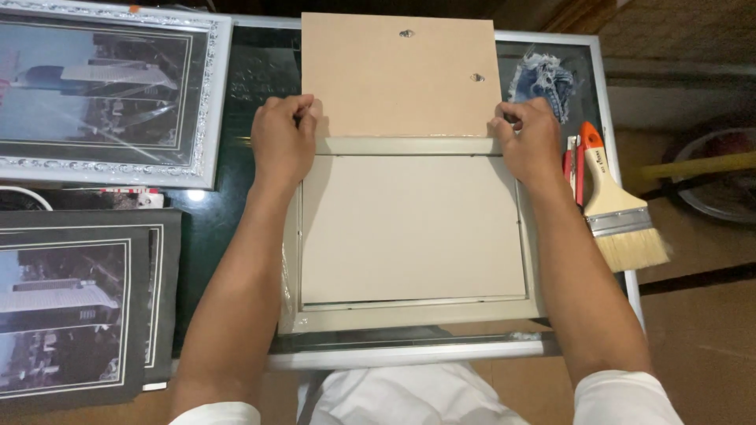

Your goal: Cleaning the interior glass surface of a picture frame using a large brush before final assembly.

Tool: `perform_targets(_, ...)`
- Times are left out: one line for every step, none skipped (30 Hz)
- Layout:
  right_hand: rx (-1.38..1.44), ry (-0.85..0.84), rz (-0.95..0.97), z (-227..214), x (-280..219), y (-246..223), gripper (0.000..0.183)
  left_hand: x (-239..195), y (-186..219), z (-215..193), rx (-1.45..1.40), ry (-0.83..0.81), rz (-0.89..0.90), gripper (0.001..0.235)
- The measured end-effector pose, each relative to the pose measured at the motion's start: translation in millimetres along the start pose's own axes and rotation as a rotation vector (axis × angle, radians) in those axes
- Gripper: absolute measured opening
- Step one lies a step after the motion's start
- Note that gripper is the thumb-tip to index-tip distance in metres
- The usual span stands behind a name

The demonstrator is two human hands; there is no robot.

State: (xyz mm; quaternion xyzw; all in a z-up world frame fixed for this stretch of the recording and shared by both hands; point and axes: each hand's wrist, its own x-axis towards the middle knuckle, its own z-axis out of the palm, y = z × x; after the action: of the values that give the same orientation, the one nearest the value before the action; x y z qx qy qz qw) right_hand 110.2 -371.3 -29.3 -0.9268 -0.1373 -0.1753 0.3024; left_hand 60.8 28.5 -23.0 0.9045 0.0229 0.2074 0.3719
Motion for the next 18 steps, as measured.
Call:
perform_targets(0.001, 0.001, 0.002, -3.2, -0.4, -3.5, 0.024, -1.5, 9.5, -7.9, 0.002, -0.002, 0.002, 0.018)
perform_targets(-0.010, 0.039, -0.065, -6.4, -1.0, -6.8, 0.027, -3.1, 19.1, -15.5, -0.125, 0.059, 0.032, 0.014)
perform_targets(-0.019, 0.070, -0.132, -8.5, -2.9, -9.5, 0.030, -7.2, 28.0, -22.8, -0.249, 0.119, 0.056, 0.010)
perform_targets(-0.015, 0.066, -0.129, -23.1, -4.4, -33.5, 0.030, -7.9, 37.0, -33.8, -0.246, 0.117, 0.052, 0.010)
perform_targets(-0.073, 0.006, -0.024, -38.0, -5.8, -58.1, 0.024, -8.0, 45.6, -44.8, -0.199, 0.142, 0.145, 0.009)
perform_targets(-0.130, -0.057, 0.081, -53.1, -6.5, -82.4, 0.019, -7.6, 54.4, -55.5, -0.151, 0.166, 0.238, 0.008)
perform_targets(-0.134, -0.054, 0.085, -64.1, -11.6, -89.3, 0.019, -12.5, 63.7, -65.4, -0.156, 0.163, 0.241, 0.008)
perform_targets(0.078, -0.062, 0.131, -75.1, -16.1, -95.7, 0.018, -16.9, 73.2, -74.8, -0.164, 0.074, 0.111, 0.007)
perform_targets(0.289, -0.074, 0.182, -86.3, -23.4, -101.9, 0.017, -23.3, 82.1, -83.2, -0.175, -0.025, -0.022, 0.010)
perform_targets(0.282, -0.075, 0.193, -96.4, -27.3, -109.5, 0.017, -32.4, 84.9, -86.8, -0.180, -0.037, -0.024, 0.010)
perform_targets(0.441, -0.170, 0.342, -105.5, -29.8, -117.6, 0.021, -41.0, 87.4, -91.6, 0.009, -0.142, -0.024, 0.035)
perform_targets(0.599, -0.264, 0.490, -114.8, -32.1, -126.2, 0.026, -49.6, 90.2, -97.0, 0.198, -0.247, -0.022, 0.060)
perform_targets(0.598, -0.262, 0.493, -119.7, -35.2, -128.3, 0.026, -57.0, 82.1, -93.6, 0.197, -0.250, -0.020, 0.060)
perform_targets(0.633, -0.295, 0.532, -124.7, -38.1, -130.5, 0.029, -64.4, 74.2, -90.5, 0.217, -0.379, -0.138, 0.085)
perform_targets(0.667, -0.328, 0.570, -129.7, -40.9, -132.6, 0.033, -72.0, 66.1, -87.0, 0.237, -0.508, -0.257, 0.111)
perform_targets(0.664, -0.327, 0.573, -129.1, -41.9, -126.1, 0.033, -72.5, 60.7, -87.3, 0.235, -0.511, -0.256, 0.111)
perform_targets(0.782, -0.327, 0.611, -127.9, -43.7, -120.1, 0.035, -73.3, 54.8, -88.5, 0.245, -0.542, -0.267, 0.108)
perform_targets(0.900, -0.326, 0.648, -127.0, -45.4, -114.3, 0.036, -74.0, 49.2, -89.9, 0.255, -0.572, -0.278, 0.104)
